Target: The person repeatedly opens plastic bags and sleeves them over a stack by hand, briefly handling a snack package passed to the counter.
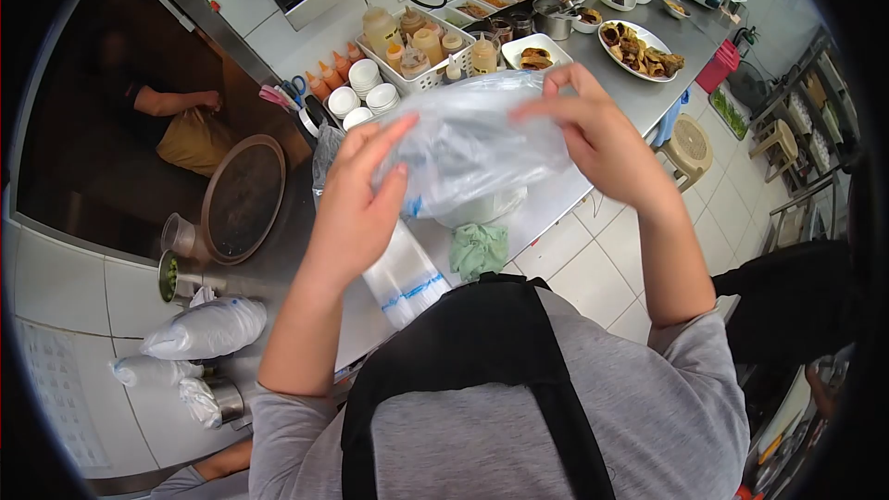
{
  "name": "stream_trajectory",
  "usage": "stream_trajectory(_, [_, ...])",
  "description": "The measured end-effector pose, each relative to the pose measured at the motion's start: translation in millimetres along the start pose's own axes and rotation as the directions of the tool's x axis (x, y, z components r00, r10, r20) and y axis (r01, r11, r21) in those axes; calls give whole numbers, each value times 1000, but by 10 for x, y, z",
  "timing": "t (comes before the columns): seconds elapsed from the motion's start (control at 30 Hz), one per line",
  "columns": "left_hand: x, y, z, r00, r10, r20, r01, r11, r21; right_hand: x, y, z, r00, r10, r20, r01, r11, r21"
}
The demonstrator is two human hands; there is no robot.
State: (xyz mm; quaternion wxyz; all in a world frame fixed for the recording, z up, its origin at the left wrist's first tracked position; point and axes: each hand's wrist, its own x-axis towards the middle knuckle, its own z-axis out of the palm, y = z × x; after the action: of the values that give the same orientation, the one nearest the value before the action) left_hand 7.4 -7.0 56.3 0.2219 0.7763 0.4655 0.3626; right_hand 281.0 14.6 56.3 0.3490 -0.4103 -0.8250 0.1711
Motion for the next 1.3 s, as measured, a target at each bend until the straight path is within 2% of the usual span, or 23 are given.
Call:
stream_trajectory(0.1, [252,-63,25,999,-37,6,37,999,22,297,93,3,998,9,66,5,980,-200])
stream_trajectory(0.13, [347,-184,73,999,-36,2,36,999,23,440,25,-56,973,151,174,-101,959,-265])
stream_trajectory(0.17, [437,-376,165,993,-112,42,116,988,-103,546,111,-82,974,148,174,-99,959,-266])
stream_trajectory(0.23, [483,-518,271,980,-176,92,192,955,-224,760,369,-74,868,227,442,-71,937,-341])
stream_trajectory(0.3, [489,-542,369,913,-355,202,395,638,-661,887,695,84,816,234,528,-17,923,-383])
stream_trajectory(0.37, [480,-741,499,924,-354,145,340,588,-733,866,904,261,752,248,611,40,908,-418])
stream_trajectory(0.43, [400,-619,517,922,-367,124,263,360,-895,771,1032,435,721,98,686,66,976,-208])
stream_trajectory(0.47, [370,-654,545,922,-368,122,262,359,-896,740,1234,520,734,-16,679,41,999,-20])
stream_trajectory(0.5, [332,-739,598,895,-438,81,200,233,-952,727,1258,508,731,-18,682,42,999,-19])
stream_trajectory(0.53, [285,-841,661,860,-509,50,122,109,-986,717,1260,503,705,107,701,-175,984,26])
stream_trajectory(0.57, [225,-976,754,858,-512,46,119,111,-987,712,1262,496,652,222,725,-385,921,64])
stream_trajectory(0.63, [72,-1303,1035,845,-532,-64,49,195,-980,691,1282,456,662,229,714,-428,897,109])
stream_trajectory(0.7, [-93,-1520,1439,759,-594,-266,190,593,-783,647,1376,456,672,243,699,-473,868,153])
stream_trajectory(0.77, [-391,-1812,1781,816,-516,-262,315,776,-546,577,1578,587,631,269,728,-572,795,201])
stream_trajectory(0.8, [-554,-2021,1919,815,-518,-262,318,776,-545,529,1627,634,630,268,729,-573,794,202])
stream_trajectory(0.87, [-783,-2323,2093,909,-345,-236,374,923,94,400,1680,714,576,363,732,-685,703,190])
stream_trajectory(0.97, [-782,-2248,1950,872,-450,-192,449,892,-47,155,1764,845,620,389,681,-729,608,316])
stream_trajectory(1.0, [-767,-2219,1937,852,-422,-310,383,906,-180,41,1956,1016,680,364,636,-723,475,501])
stream_trajectory(1.03, [-704,-2129,1836,856,-414,-310,376,910,-177,-56,2081,1110,686,365,630,-719,477,506])
stream_trajectory(1.1, [-590,-1839,1563,834,-291,-468,69,898,-435,-247,2212,1224,755,455,472,-469,-128,874])
stream_trajectory(1.2, [-420,-1724,1471,958,-211,-195,111,898,-427,-320,1827,1237,747,414,520,-529,-103,842])
stream_trajectory(1.23, [-415,-1694,1464,956,-216,-197,115,897,-427,-288,1693,1230,733,387,560,-573,-94,814])
stream_trajectory(1.3, [-393,-1636,1490,927,-371,-50,251,716,-651,-286,1723,1249,762,395,513,-529,-79,845])
